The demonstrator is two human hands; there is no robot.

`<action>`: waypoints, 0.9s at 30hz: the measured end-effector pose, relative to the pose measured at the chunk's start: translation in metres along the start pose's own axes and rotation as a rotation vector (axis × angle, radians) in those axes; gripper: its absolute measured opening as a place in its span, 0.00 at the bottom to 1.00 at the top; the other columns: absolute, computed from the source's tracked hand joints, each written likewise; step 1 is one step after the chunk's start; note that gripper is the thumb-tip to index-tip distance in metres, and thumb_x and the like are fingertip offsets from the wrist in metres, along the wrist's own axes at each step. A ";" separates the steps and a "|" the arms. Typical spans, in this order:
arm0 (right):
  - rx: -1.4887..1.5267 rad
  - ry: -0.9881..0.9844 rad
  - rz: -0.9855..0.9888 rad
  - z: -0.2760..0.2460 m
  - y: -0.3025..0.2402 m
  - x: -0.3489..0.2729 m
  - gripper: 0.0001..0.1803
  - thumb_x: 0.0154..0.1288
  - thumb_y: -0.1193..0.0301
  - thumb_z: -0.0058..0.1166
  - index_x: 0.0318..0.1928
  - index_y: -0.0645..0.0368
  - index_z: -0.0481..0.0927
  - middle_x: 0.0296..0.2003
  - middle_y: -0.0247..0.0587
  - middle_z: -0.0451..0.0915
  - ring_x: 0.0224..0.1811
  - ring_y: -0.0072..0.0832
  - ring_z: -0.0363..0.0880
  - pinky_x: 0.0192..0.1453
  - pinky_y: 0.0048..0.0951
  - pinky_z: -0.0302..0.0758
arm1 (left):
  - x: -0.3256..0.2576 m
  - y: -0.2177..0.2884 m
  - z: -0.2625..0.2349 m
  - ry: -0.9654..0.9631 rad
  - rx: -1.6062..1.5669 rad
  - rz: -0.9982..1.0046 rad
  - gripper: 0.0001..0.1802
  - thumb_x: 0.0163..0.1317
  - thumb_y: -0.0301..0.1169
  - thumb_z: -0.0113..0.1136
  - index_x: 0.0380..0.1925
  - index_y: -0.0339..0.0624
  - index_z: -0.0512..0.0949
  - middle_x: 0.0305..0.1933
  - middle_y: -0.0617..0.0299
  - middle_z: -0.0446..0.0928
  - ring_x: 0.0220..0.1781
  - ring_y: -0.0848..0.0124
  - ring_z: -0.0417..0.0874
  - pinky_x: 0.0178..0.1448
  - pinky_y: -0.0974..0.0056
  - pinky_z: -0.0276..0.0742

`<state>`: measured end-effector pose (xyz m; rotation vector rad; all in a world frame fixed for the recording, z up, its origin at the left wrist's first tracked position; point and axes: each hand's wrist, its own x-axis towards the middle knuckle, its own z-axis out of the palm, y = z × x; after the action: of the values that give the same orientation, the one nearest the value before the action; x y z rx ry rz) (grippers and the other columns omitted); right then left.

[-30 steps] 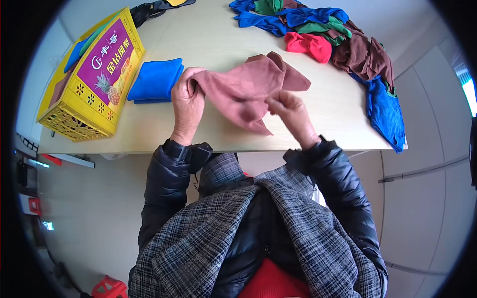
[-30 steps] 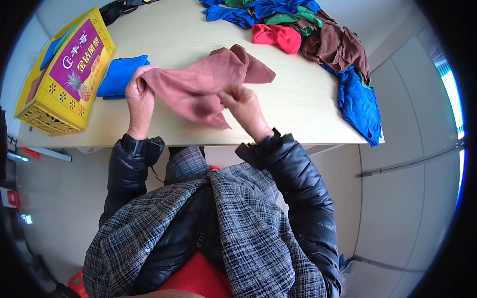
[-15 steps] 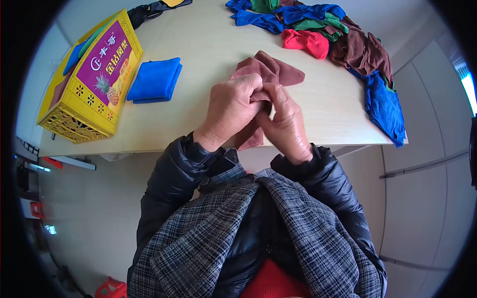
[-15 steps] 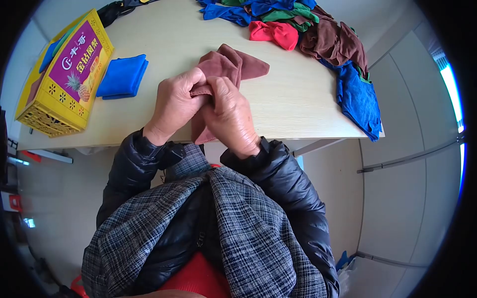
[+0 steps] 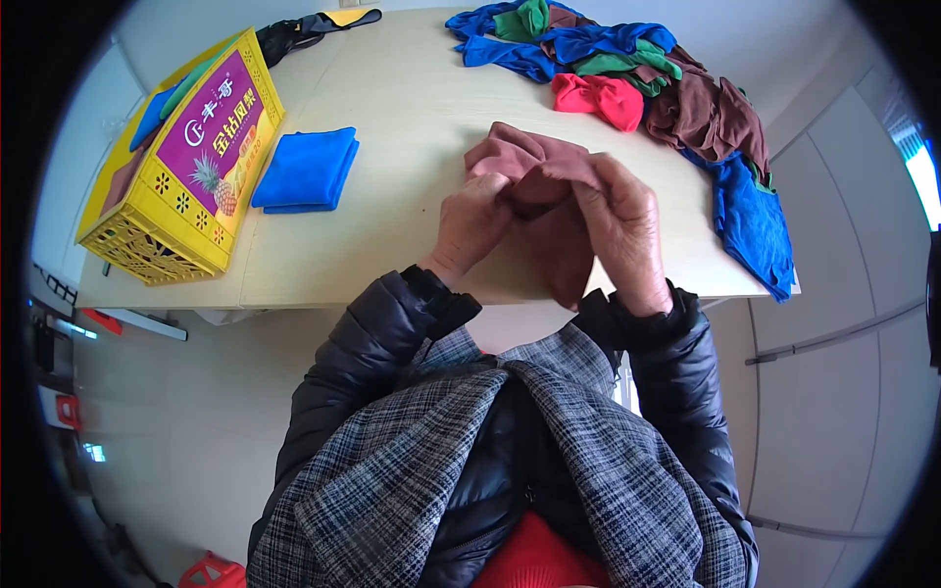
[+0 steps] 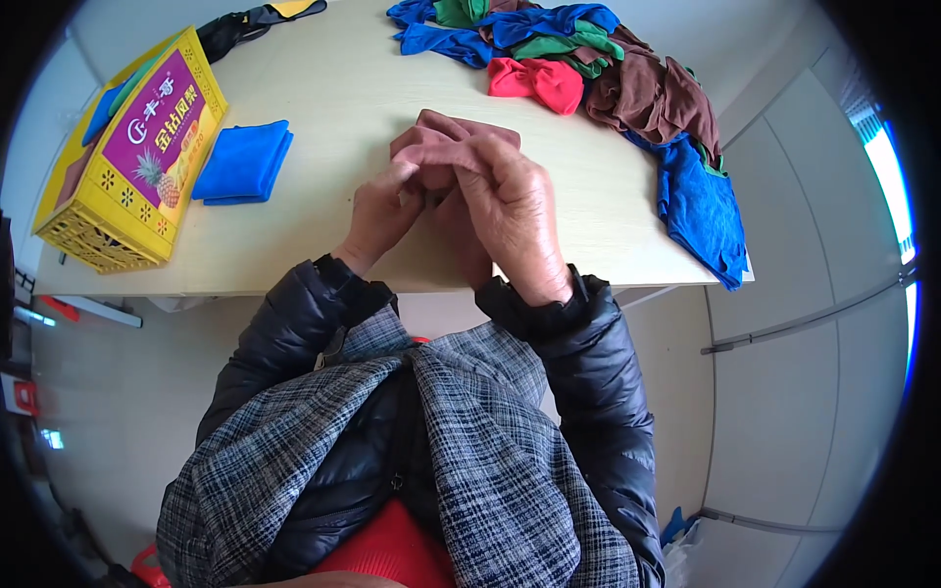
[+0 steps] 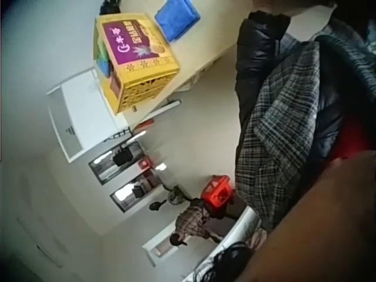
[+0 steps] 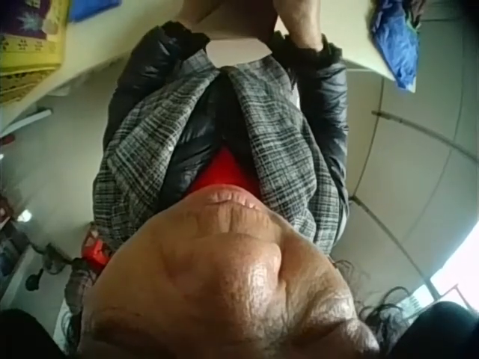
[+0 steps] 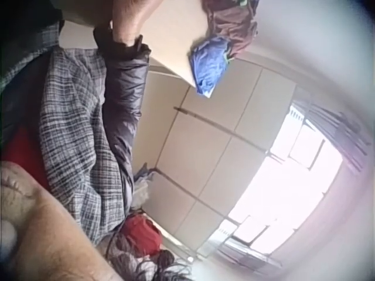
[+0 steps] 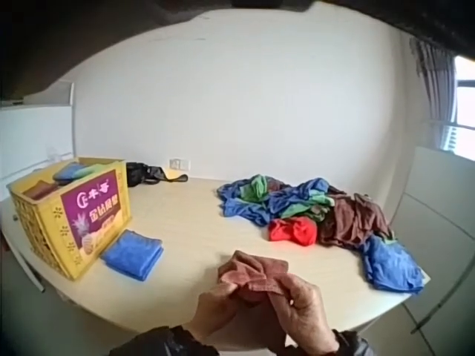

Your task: The person folds a blue cloth by hand on a table, smoothing it out and doubling it over twice before setting it aside. They then pick up a brown cloth and repeat the same folding process.

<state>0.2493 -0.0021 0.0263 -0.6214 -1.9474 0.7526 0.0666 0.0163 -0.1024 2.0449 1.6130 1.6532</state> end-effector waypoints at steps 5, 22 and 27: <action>0.071 0.072 0.027 -0.021 -0.005 0.011 0.09 0.77 0.75 0.51 0.51 0.64 0.82 0.41 0.32 0.84 0.47 0.15 0.77 0.54 0.16 0.71 | 0.002 0.009 0.017 0.089 -0.004 0.009 0.08 0.59 0.30 0.61 0.39 0.46 0.78 0.41 0.56 0.82 0.44 0.51 0.84 0.43 0.51 0.81; 0.300 0.269 -0.162 -0.072 -0.039 0.005 0.14 0.73 0.76 0.57 0.56 0.62 0.83 0.50 0.36 0.85 0.52 0.21 0.81 0.61 0.22 0.74 | 0.041 -0.076 0.056 0.163 0.125 -0.124 0.05 0.63 0.30 0.58 0.36 0.41 0.76 0.40 0.54 0.80 0.42 0.52 0.83 0.43 0.53 0.79; 0.212 0.535 -0.105 -0.107 -0.027 0.011 0.12 0.73 0.74 0.58 0.54 0.61 0.85 0.50 0.37 0.85 0.52 0.24 0.82 0.61 0.23 0.75 | 0.060 -0.102 0.023 0.210 -0.264 -0.081 0.03 0.69 0.27 0.55 0.38 0.45 0.77 0.35 0.65 0.79 0.39 0.71 0.82 0.46 0.67 0.78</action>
<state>0.3360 0.0137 0.0929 -0.5209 -1.3782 0.6365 0.0085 0.1180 -0.1320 1.7082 1.4162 1.9847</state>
